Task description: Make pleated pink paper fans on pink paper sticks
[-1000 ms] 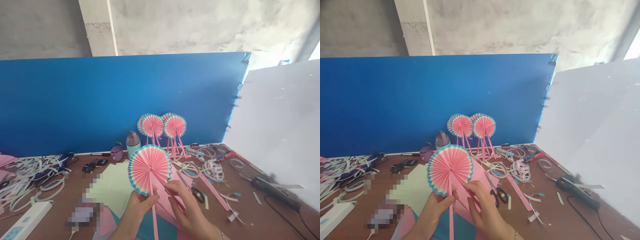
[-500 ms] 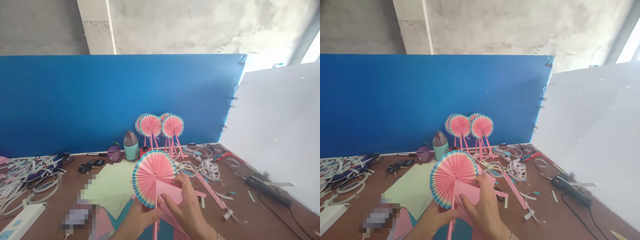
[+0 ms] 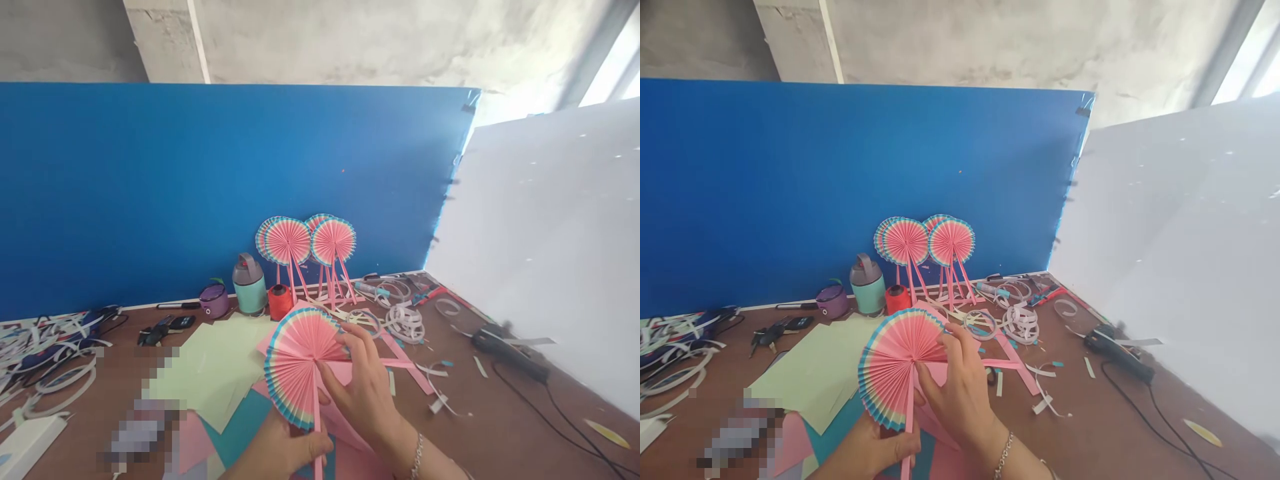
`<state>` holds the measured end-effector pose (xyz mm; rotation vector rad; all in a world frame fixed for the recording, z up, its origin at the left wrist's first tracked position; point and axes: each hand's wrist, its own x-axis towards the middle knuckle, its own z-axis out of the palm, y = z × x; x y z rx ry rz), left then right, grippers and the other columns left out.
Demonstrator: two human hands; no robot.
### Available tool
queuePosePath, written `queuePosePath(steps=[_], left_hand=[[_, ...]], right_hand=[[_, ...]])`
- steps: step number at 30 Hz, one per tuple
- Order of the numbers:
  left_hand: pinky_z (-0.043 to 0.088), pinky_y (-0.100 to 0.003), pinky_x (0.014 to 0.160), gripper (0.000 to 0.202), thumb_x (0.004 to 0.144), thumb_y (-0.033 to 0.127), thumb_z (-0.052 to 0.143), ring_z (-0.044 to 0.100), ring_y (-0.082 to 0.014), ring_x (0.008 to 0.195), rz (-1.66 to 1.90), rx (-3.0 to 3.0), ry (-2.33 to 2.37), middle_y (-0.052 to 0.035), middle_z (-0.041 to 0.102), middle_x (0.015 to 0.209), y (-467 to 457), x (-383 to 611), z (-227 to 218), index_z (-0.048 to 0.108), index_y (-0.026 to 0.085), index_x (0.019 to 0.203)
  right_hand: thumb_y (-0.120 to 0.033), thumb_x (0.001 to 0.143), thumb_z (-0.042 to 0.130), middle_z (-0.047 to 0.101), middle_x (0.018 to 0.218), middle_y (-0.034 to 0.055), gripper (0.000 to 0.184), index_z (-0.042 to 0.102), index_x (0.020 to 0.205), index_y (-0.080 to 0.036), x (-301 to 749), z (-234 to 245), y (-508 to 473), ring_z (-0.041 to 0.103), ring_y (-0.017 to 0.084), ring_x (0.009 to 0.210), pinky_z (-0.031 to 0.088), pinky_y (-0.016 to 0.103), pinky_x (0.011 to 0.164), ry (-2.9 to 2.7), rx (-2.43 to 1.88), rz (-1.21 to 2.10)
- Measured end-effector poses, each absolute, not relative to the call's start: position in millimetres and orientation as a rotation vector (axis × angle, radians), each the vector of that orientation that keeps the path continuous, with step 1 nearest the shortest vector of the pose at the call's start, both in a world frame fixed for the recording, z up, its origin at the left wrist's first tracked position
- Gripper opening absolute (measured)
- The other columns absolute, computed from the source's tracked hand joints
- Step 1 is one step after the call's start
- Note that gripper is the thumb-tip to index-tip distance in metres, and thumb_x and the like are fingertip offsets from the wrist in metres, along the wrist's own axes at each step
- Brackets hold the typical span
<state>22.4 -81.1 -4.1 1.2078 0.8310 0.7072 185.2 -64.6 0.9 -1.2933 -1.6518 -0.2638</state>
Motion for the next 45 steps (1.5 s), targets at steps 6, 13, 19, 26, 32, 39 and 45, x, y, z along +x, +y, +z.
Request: queuePosePath(steps=[6,13,19,26,32,39,45], left_hand=[[0.047,-0.030,0.063,0.039,0.062,0.033,0.074,0.058,-0.0160,0.059,0.687,1.256,0.875,0.0033,0.059,0.062,-82,25,-5,0.056,0.018,0.093],[0.049,-0.031,0.066,0.042,0.061,0.037,0.074,0.060,-0.0181,0.065,0.877,1.256,0.923,0.0014,0.063,0.066,-80,25,-15,0.056,0.019,0.095],[0.051,-0.034,0.075,0.030,0.065,0.042,0.072,0.062,-0.0228,0.079,1.094,1.195,1.012,-0.0056,0.069,0.080,-75,25,-14,0.067,0.017,0.081],[0.052,-0.038,0.076,0.034,0.062,0.044,0.074,0.064,-0.0284,0.088,1.225,1.038,1.041,-0.0098,0.072,0.091,-71,21,-7,0.071,0.016,0.082],[0.048,-0.042,0.090,0.048,0.058,0.043,0.078,0.061,-0.0296,0.102,1.440,0.827,1.053,-0.0100,0.070,0.103,-58,15,-8,0.070,0.016,0.097],[0.034,-0.042,0.102,0.047,0.070,0.058,0.063,0.052,-0.0291,0.113,1.230,1.020,1.038,-0.0077,0.069,0.105,-62,14,-1,0.070,0.019,0.096],[0.039,-0.034,0.090,0.049,0.083,0.059,0.045,0.054,-0.0188,0.081,1.196,1.087,0.840,-0.0038,0.059,0.072,-65,19,3,0.060,0.018,0.063]], right_hand=[[-0.031,0.080,0.060,0.048,0.116,0.0141,0.032,0.044,0.106,-0.020,184,1,-65,0.052,0.028,0.107,0.049,0.043,0.081,-1.635,-1.256,-0.233],[-0.017,0.085,0.050,0.044,0.116,0.0130,0.017,0.047,0.101,-0.020,178,1,-75,0.048,0.025,0.111,0.051,0.040,0.083,-1.622,-1.127,-0.007],[-0.012,0.087,0.042,0.039,0.124,0.0120,0.023,0.045,0.107,-0.022,174,4,-89,0.048,0.021,0.114,0.053,0.036,0.089,-1.733,-0.991,0.339],[-0.011,0.088,0.036,0.026,0.142,0.0126,0.044,0.031,0.130,-0.026,171,3,-95,0.031,0.022,0.133,0.048,0.035,0.097,-1.890,-0.803,0.585],[-0.018,0.089,0.037,0.046,0.134,0.0198,0.058,0.015,0.142,-0.017,170,-32,-81,0.050,0.028,0.121,0.051,0.041,0.090,-2.096,-1.120,0.211],[-0.012,0.088,0.026,0.070,0.082,0.0106,0.038,0.041,0.123,-0.014,165,-36,-77,0.068,0.023,0.066,0.048,0.027,0.054,-2.320,-1.385,0.350],[-0.016,0.083,0.034,0.070,0.090,0.0141,0.049,0.037,0.132,-0.011,161,-29,-80,0.069,0.026,0.070,0.049,0.030,0.057,-2.347,-1.305,0.396]])
